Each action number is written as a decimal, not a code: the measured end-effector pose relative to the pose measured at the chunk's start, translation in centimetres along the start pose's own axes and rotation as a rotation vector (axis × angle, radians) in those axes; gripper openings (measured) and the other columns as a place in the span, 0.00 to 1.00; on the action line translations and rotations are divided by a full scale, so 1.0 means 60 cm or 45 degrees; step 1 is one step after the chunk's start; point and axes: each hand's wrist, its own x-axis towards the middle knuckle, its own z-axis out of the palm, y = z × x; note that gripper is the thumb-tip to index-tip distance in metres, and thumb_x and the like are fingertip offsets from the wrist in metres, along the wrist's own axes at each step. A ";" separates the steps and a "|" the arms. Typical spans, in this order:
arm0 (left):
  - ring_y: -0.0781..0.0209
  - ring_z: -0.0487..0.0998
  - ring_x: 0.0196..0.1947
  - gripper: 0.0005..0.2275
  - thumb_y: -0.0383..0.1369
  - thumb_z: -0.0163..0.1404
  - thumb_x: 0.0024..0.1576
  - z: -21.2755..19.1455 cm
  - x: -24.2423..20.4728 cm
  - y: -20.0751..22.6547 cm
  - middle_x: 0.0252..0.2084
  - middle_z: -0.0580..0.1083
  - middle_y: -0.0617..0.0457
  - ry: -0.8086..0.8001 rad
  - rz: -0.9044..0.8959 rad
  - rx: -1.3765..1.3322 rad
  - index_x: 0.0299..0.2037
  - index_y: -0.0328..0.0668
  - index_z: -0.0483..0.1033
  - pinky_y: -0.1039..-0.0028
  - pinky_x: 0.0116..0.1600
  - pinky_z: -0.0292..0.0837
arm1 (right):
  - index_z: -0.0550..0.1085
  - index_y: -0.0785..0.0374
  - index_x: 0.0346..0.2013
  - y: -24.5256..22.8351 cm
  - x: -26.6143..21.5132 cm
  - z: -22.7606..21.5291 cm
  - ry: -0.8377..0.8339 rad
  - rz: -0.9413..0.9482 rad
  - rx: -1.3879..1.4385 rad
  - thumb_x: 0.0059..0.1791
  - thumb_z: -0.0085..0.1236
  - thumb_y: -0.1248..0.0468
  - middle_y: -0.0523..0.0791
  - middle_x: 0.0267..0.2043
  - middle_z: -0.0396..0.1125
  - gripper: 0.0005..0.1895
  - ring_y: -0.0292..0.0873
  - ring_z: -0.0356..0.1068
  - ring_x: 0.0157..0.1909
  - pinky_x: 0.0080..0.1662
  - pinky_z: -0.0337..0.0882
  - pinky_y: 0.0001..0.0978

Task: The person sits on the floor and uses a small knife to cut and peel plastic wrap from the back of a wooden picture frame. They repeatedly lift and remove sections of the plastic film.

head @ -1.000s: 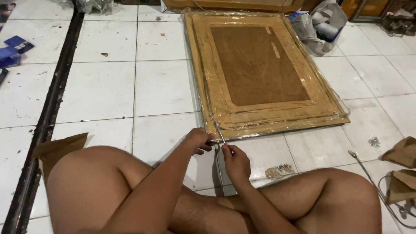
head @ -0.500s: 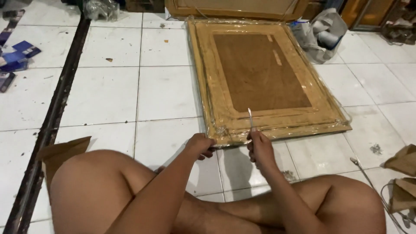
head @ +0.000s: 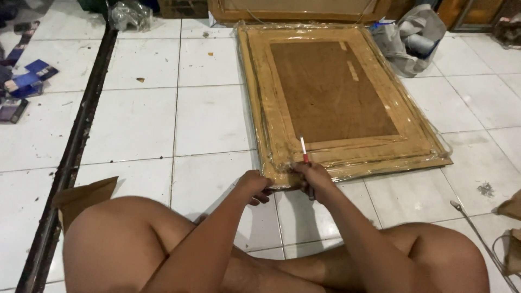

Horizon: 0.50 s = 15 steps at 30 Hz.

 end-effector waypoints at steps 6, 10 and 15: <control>0.46 0.91 0.38 0.32 0.36 0.56 0.64 -0.004 -0.029 0.024 0.40 0.86 0.45 -0.013 -0.025 0.000 0.80 0.37 0.64 0.55 0.46 0.86 | 0.65 0.53 0.28 0.009 0.038 -0.017 -0.153 0.225 0.270 0.52 0.65 0.50 0.37 0.21 0.51 0.19 0.40 0.60 0.21 0.21 0.53 0.30; 0.47 0.91 0.39 0.31 0.37 0.56 0.64 -0.007 -0.032 0.031 0.40 0.86 0.47 -0.004 -0.036 -0.013 0.79 0.38 0.65 0.56 0.45 0.86 | 0.66 0.50 0.29 0.033 0.058 -0.015 -0.098 0.217 0.612 0.51 0.63 0.52 0.32 0.22 0.49 0.15 0.35 0.59 0.22 0.28 0.58 0.27; 0.49 0.91 0.41 0.31 0.39 0.57 0.64 0.003 -0.027 0.024 0.43 0.86 0.45 0.007 -0.055 0.004 0.78 0.38 0.67 0.58 0.46 0.86 | 0.72 0.56 0.35 0.017 0.010 -0.001 -0.049 0.139 0.791 0.51 0.61 0.57 0.30 0.26 0.46 0.09 0.29 0.54 0.24 0.31 0.65 0.26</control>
